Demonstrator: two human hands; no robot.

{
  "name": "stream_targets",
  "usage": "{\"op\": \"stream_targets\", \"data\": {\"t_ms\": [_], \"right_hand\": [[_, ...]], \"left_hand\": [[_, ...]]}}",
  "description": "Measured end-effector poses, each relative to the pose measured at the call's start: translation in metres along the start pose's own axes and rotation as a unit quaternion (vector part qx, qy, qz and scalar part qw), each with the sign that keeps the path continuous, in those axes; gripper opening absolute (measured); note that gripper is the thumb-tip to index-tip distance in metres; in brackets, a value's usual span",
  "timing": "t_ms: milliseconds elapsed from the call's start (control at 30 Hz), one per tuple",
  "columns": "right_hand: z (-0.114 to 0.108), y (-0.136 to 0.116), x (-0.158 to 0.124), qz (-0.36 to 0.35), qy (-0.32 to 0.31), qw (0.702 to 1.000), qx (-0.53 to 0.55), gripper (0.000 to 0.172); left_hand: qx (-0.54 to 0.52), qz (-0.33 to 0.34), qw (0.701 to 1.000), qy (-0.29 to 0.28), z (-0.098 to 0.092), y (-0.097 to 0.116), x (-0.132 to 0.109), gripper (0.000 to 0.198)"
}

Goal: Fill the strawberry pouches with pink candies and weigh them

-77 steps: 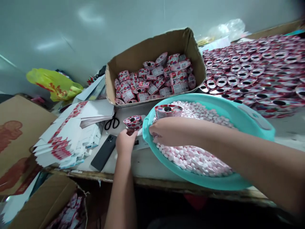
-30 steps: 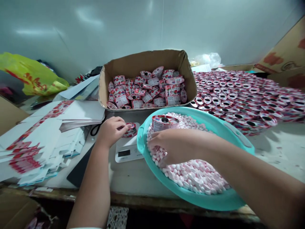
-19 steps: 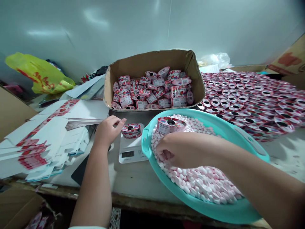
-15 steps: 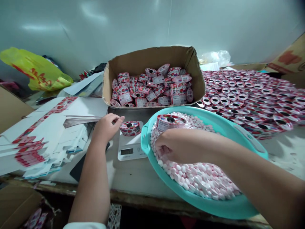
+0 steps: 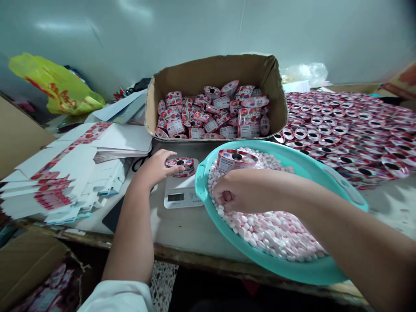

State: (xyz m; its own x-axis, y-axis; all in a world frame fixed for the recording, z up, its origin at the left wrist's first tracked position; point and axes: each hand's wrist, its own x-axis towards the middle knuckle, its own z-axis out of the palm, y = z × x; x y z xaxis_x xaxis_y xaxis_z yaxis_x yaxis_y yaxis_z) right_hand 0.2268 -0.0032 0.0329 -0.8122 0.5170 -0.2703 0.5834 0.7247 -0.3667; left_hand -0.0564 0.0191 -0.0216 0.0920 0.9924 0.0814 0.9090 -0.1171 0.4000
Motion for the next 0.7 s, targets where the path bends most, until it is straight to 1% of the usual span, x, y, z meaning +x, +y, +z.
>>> {"op": "stream_targets", "data": {"t_ms": [100, 200, 333, 433, 500, 533, 600, 700], "right_hand": [[0.002, 0.003, 0.001, -0.028, 0.026, 0.999, 0.000, 0.019], [0.002, 0.004, 0.002, -0.053, 0.060, 0.997, 0.004, 0.019], [0.005, 0.005, 0.000, -0.056, 0.086, 0.995, 0.013, 0.021], [0.007, 0.008, 0.000, -0.108, 0.130, 0.984, 0.061, 0.022], [0.008, 0.011, 0.000, -0.132, 0.137, 0.979, 0.073, 0.022], [0.008, 0.012, 0.001, -0.129, 0.128, 0.981, 0.067, 0.022], [0.007, 0.012, 0.001, -0.108, 0.099, 0.988, 0.049, 0.022], [0.002, 0.009, -0.003, -0.094, 0.093, 0.991, 0.037, 0.024]], "left_hand": [[0.007, 0.016, 1.000, 0.010, -0.001, -0.002, 0.000, 0.071], [0.013, 0.016, 1.000, -0.016, -0.001, 0.000, -0.001, 0.077], [0.012, 0.006, 0.999, -0.046, -0.003, 0.002, -0.003, 0.079], [0.007, 0.003, 0.999, -0.044, -0.003, 0.000, -0.003, 0.081], [0.004, -0.001, 0.999, -0.044, -0.003, -0.001, -0.003, 0.081], [0.004, -0.003, 0.999, -0.049, -0.003, -0.001, -0.003, 0.078], [0.012, -0.009, 0.998, -0.059, -0.004, 0.001, -0.004, 0.061], [0.038, -0.029, 0.996, -0.074, -0.005, 0.006, -0.005, 0.035]]}}
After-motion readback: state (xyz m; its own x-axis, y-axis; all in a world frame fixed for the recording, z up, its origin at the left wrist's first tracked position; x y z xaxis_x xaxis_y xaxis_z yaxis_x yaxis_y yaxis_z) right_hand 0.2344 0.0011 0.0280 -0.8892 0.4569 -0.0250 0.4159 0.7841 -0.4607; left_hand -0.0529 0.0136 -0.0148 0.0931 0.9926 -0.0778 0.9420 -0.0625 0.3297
